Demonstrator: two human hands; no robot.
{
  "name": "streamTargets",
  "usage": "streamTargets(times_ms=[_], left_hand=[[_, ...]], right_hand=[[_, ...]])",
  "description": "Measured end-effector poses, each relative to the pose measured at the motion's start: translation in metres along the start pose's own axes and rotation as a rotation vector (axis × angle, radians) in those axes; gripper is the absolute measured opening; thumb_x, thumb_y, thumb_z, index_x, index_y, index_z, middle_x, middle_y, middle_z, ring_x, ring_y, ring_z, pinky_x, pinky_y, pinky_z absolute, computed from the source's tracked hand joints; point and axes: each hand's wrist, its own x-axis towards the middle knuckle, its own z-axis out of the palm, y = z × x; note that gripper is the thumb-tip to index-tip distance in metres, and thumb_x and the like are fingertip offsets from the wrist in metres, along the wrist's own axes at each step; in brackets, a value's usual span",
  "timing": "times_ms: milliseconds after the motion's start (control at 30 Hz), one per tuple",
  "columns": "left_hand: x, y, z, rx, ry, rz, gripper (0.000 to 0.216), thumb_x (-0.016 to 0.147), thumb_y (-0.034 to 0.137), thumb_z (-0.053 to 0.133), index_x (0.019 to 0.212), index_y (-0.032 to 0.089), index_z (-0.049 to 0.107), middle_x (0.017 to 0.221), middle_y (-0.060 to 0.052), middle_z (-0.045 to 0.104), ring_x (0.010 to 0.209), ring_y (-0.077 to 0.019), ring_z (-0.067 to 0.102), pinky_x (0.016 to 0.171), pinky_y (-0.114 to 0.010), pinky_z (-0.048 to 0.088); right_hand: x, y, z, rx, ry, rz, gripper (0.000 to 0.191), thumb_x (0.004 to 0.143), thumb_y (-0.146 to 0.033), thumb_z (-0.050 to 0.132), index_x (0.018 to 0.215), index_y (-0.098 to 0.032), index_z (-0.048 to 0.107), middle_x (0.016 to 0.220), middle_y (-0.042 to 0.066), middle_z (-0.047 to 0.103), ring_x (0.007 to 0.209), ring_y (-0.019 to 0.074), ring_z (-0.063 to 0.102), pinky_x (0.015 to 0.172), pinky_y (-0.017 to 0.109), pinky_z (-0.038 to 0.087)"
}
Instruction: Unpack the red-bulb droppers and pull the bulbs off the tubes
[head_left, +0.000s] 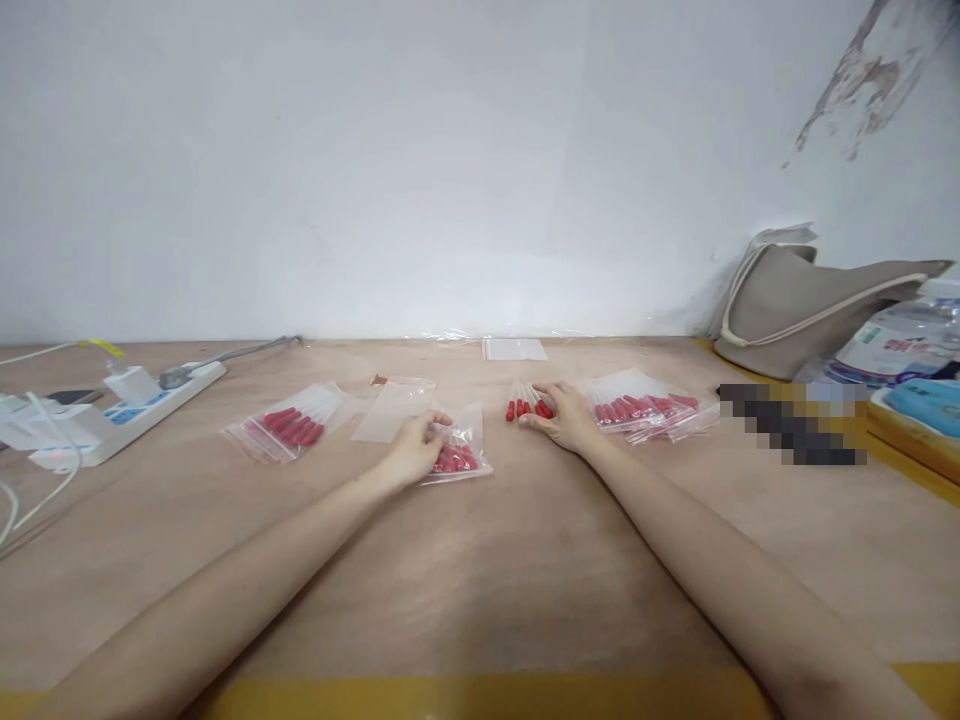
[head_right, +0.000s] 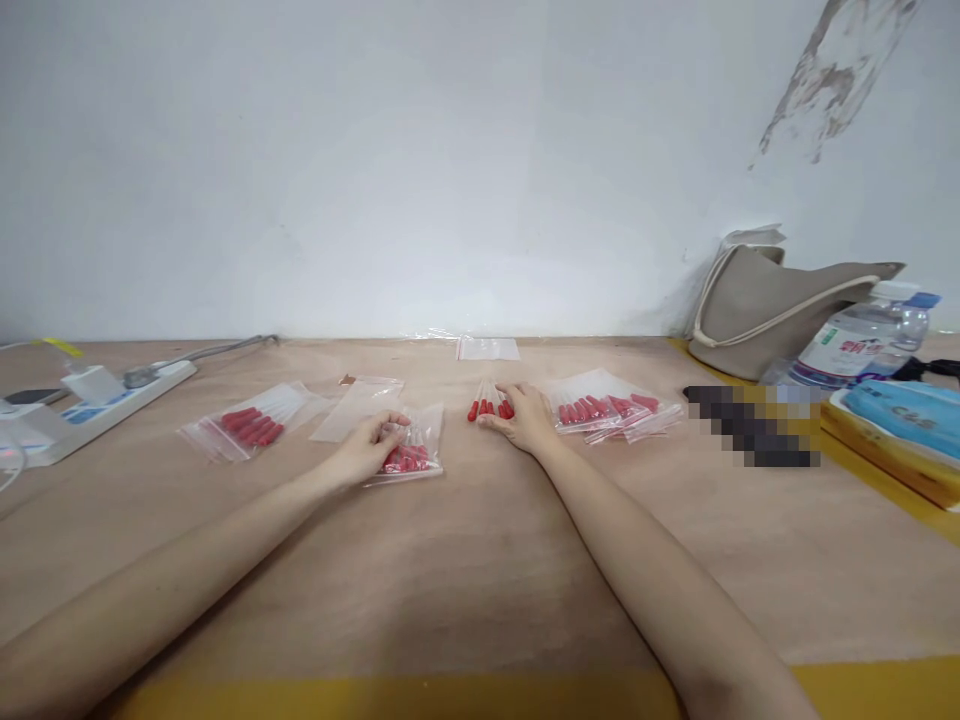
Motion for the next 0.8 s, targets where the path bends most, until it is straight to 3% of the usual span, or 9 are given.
streamTargets(times_ms=[67,133,300,367,433,500,600,667,800], left_hand=[[-0.007,0.000,-0.001,0.091,0.028,0.054,0.028,0.078,0.038,0.049,0.100,0.020,0.049,0.078,-0.003,0.057,0.058,-0.0138,0.058,0.058,-0.029,0.048],[-0.014,0.002,-0.009,0.207,0.027,0.083,0.033,0.074,0.043,0.054,0.098,0.021,0.049,0.084,-0.003,0.054,0.060,-0.0143,0.058,0.061,-0.030,0.048],[-0.021,0.011,-0.031,0.432,0.022,0.099,0.032,0.074,0.047,0.051,0.092,0.021,0.051,0.090,-0.005,0.049,0.067,-0.0171,0.057,0.066,-0.033,0.046],[-0.020,0.014,-0.035,0.433,0.053,0.268,0.025,0.078,0.043,0.049,0.087,0.020,0.052,0.090,-0.004,0.050,0.075,-0.0182,0.056,0.072,-0.033,0.044],[-0.020,0.016,-0.036,0.355,-0.007,0.491,0.020,0.080,0.039,0.048,0.080,0.019,0.055,0.088,-0.004,0.051,0.084,-0.0176,0.053,0.079,-0.031,0.042],[-0.022,0.017,-0.033,0.245,-0.125,0.624,0.023,0.081,0.039,0.048,0.075,0.018,0.056,0.086,-0.003,0.052,0.087,-0.0161,0.052,0.081,-0.028,0.041],[-0.025,0.015,-0.021,0.148,-0.207,0.654,0.025,0.074,0.042,0.059,0.074,0.017,0.057,0.087,-0.003,0.054,0.083,-0.0156,0.053,0.075,-0.027,0.044],[-0.025,0.013,-0.011,0.127,-0.183,0.650,0.025,0.069,0.040,0.064,0.075,0.017,0.058,0.088,-0.003,0.056,0.081,-0.0156,0.054,0.071,-0.026,0.045],[-0.022,0.012,0.002,0.117,-0.081,0.601,0.012,0.077,0.028,0.056,0.081,0.019,0.063,0.089,-0.003,0.060,0.082,-0.0153,0.056,0.071,-0.026,0.045]], right_hand=[[-0.008,-0.012,-0.003,0.005,0.094,-0.054,0.044,0.073,-0.053,0.054,0.102,-0.021,0.059,0.097,0.007,0.059,0.096,0.0216,0.050,0.084,0.035,0.032],[-0.019,-0.029,-0.005,0.038,0.092,-0.129,0.034,0.077,-0.050,0.050,0.093,-0.021,0.062,0.087,0.005,0.060,0.087,0.0190,0.051,0.082,0.034,0.030],[-0.042,-0.073,-0.011,0.161,-0.140,-0.403,0.052,0.062,-0.059,0.062,0.097,-0.021,0.059,0.077,0.001,0.059,0.077,0.0164,0.049,0.078,0.033,0.027],[-0.046,-0.082,-0.012,0.150,-0.239,-0.543,0.050,0.060,-0.060,0.063,0.094,-0.023,0.061,0.078,0.000,0.058,0.079,0.0165,0.048,0.078,0.032,0.025],[-0.047,-0.084,-0.011,0.098,-0.279,-0.638,0.035,0.070,-0.054,0.058,0.088,-0.025,0.063,0.079,0.000,0.058,0.080,0.0160,0.047,0.077,0.032,0.024],[-0.045,-0.080,-0.007,0.036,-0.252,-0.665,0.023,0.081,-0.042,0.050,0.085,-0.025,0.064,0.078,0.001,0.058,0.080,0.0148,0.046,0.075,0.031,0.023],[-0.040,-0.071,0.001,0.001,-0.149,-0.623,0.019,0.084,-0.029,0.048,0.082,-0.023,0.066,0.077,0.002,0.059,0.076,0.0131,0.047,0.072,0.030,0.022],[-0.038,-0.066,0.006,0.002,-0.086,-0.572,0.015,0.082,-0.025,0.051,0.081,-0.022,0.066,0.075,0.001,0.060,0.073,0.0122,0.047,0.071,0.029,0.022],[-0.035,-0.061,0.011,-0.020,-0.002,-0.542,0.011,0.080,-0.022,0.053,0.078,-0.021,0.064,0.072,0.000,0.061,0.073,0.0126,0.048,0.070,0.029,0.022]])
